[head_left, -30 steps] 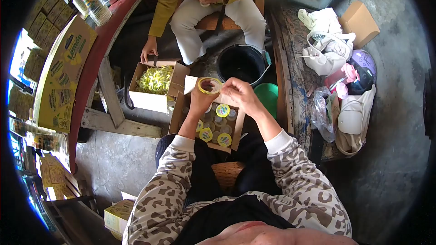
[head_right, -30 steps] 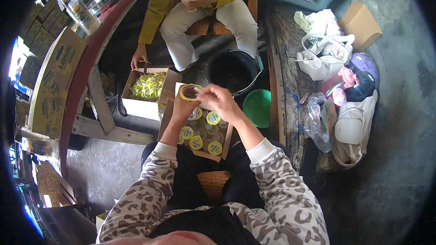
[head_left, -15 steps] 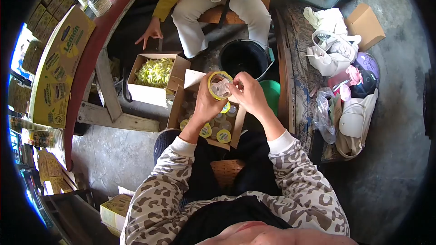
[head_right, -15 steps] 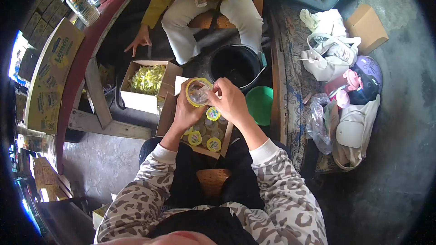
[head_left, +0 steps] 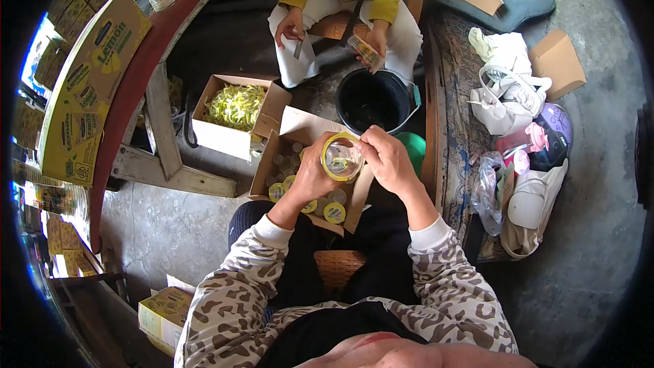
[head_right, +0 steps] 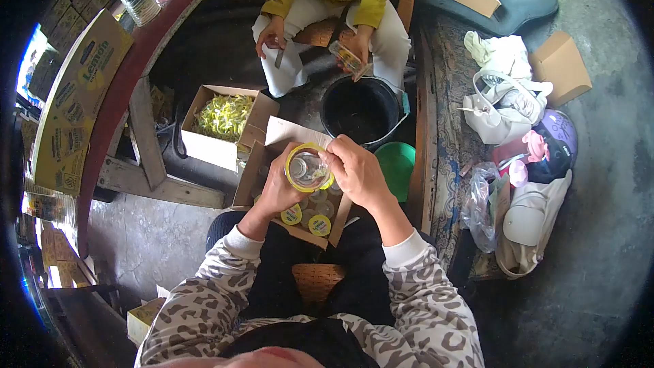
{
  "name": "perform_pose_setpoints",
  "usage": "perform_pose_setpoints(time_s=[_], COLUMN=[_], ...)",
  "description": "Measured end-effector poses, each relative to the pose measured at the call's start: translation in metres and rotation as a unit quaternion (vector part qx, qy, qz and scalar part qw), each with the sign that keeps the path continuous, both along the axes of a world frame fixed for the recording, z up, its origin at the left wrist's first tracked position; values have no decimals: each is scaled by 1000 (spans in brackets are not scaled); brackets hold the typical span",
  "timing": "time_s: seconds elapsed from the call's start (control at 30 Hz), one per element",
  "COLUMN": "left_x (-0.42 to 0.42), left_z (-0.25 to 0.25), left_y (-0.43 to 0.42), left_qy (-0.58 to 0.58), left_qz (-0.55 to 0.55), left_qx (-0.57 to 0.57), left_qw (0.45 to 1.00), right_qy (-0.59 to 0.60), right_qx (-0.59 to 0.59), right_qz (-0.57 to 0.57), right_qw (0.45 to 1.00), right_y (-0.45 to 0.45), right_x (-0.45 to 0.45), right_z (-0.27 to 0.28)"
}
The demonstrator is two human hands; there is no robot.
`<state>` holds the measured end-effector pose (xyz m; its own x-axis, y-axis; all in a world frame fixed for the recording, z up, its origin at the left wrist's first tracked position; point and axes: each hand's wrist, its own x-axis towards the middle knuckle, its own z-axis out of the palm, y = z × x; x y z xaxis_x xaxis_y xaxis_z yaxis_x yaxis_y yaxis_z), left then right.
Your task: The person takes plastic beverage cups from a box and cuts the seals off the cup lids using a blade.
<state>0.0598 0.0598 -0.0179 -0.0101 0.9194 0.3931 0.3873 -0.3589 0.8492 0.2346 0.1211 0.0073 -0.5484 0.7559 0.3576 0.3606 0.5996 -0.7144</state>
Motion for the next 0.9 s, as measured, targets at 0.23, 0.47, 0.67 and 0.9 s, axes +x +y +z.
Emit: perform_pose_setpoints(time_s=[0.23, 0.47, 0.67, 0.9], left_x=[-7, -10, -3, -3], left_z=[-5, -12, -18, -34], left_y=[-3, -1, 5, 23], left_qy=[-46, -60, -219, -326], left_qz=[-30, -47, -3, -9], left_qx=[-15, -25, -97, -116], left_qw=[998, 997, 971, 938], right_qy=[87, 126, 76, -12], right_qx=[-148, -253, -236, -183], right_qz=[32, 4, 20, 83], right_qw=[985, 959, 969, 979], right_y=[3, 8, 12, 5], right_x=[2, 6, 5, -13], right_z=[-3, -8, -24, -64])
